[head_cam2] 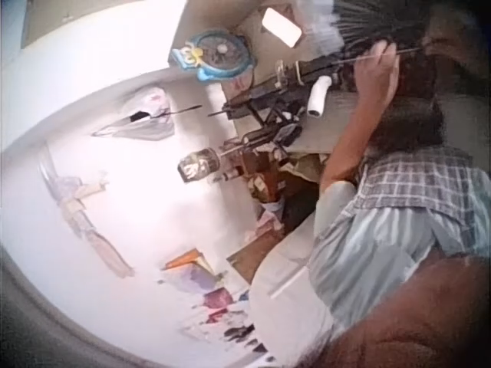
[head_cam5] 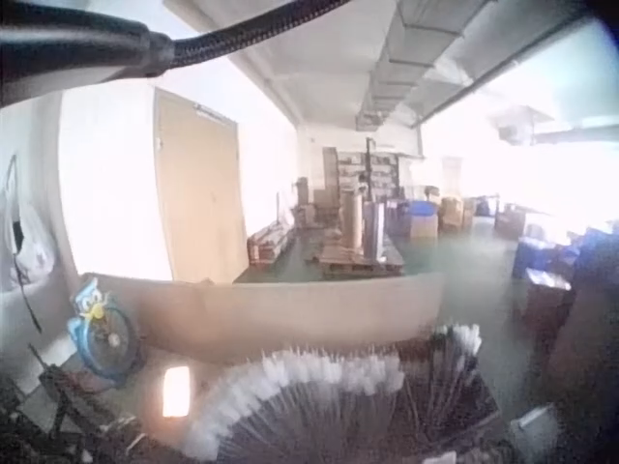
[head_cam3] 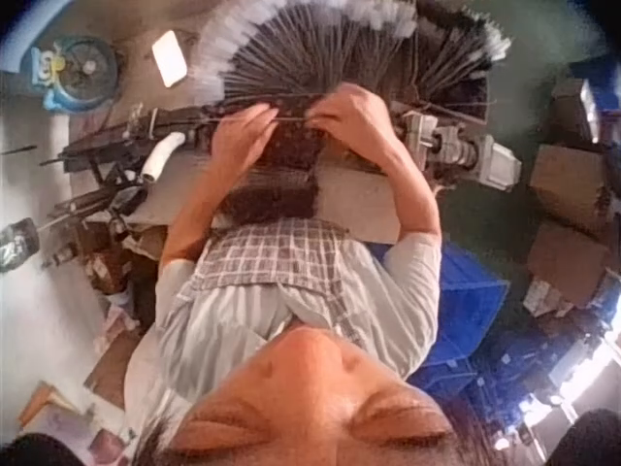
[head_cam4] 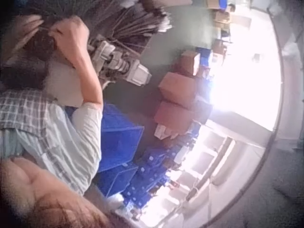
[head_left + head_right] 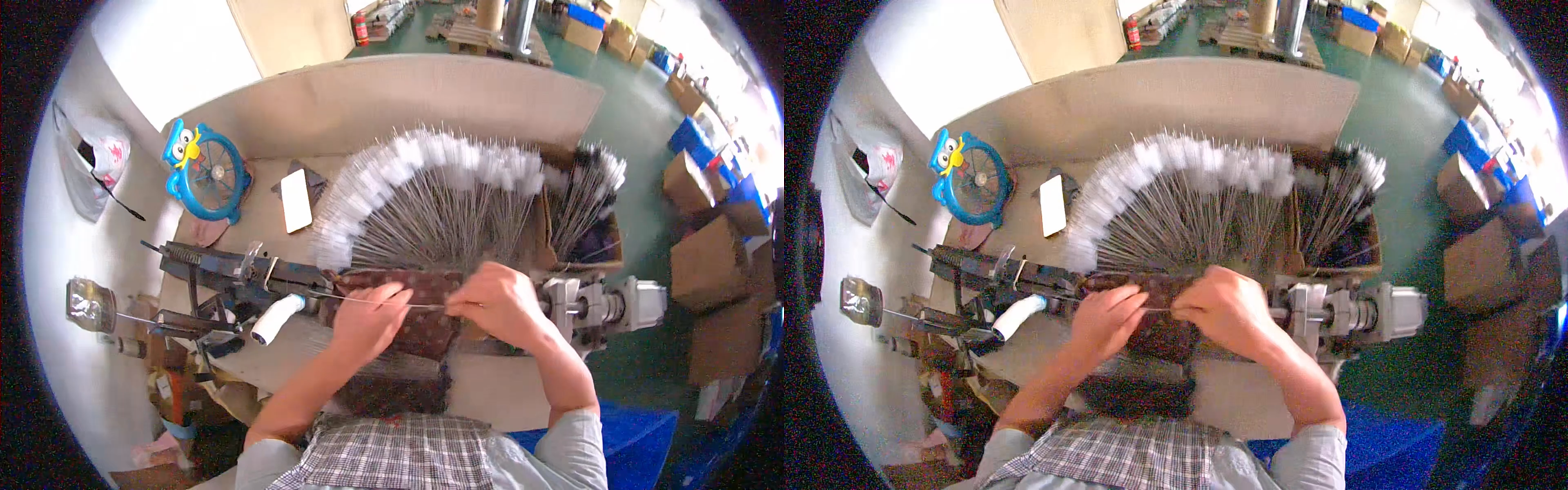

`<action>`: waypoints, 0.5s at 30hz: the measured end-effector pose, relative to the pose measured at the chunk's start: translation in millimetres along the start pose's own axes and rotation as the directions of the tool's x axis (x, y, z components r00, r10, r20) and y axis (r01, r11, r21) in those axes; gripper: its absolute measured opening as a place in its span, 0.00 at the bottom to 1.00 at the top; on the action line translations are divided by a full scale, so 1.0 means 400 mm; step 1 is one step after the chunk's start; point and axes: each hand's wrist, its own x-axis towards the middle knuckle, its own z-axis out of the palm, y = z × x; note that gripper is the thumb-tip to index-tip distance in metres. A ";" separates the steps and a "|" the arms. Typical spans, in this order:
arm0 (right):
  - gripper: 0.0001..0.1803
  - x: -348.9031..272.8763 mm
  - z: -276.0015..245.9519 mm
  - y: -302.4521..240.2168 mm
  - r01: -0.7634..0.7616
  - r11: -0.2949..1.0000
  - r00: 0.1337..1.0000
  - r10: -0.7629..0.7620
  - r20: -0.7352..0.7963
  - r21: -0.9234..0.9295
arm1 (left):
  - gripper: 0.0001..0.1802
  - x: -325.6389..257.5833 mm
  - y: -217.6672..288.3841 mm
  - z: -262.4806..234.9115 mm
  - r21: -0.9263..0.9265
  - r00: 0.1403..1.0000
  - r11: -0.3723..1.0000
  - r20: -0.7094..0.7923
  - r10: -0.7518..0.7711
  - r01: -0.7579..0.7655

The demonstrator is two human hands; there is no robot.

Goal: Assembling white brush heads onto metal rods using a specialized manual assembly jig.

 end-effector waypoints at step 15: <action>0.03 0.218 0.299 -0.159 0.284 0.959 0.954 -0.284 -0.092 -0.008 | 0.18 -0.232 -0.092 -0.145 -0.842 0.431 -0.295 0.495 -0.755 0.451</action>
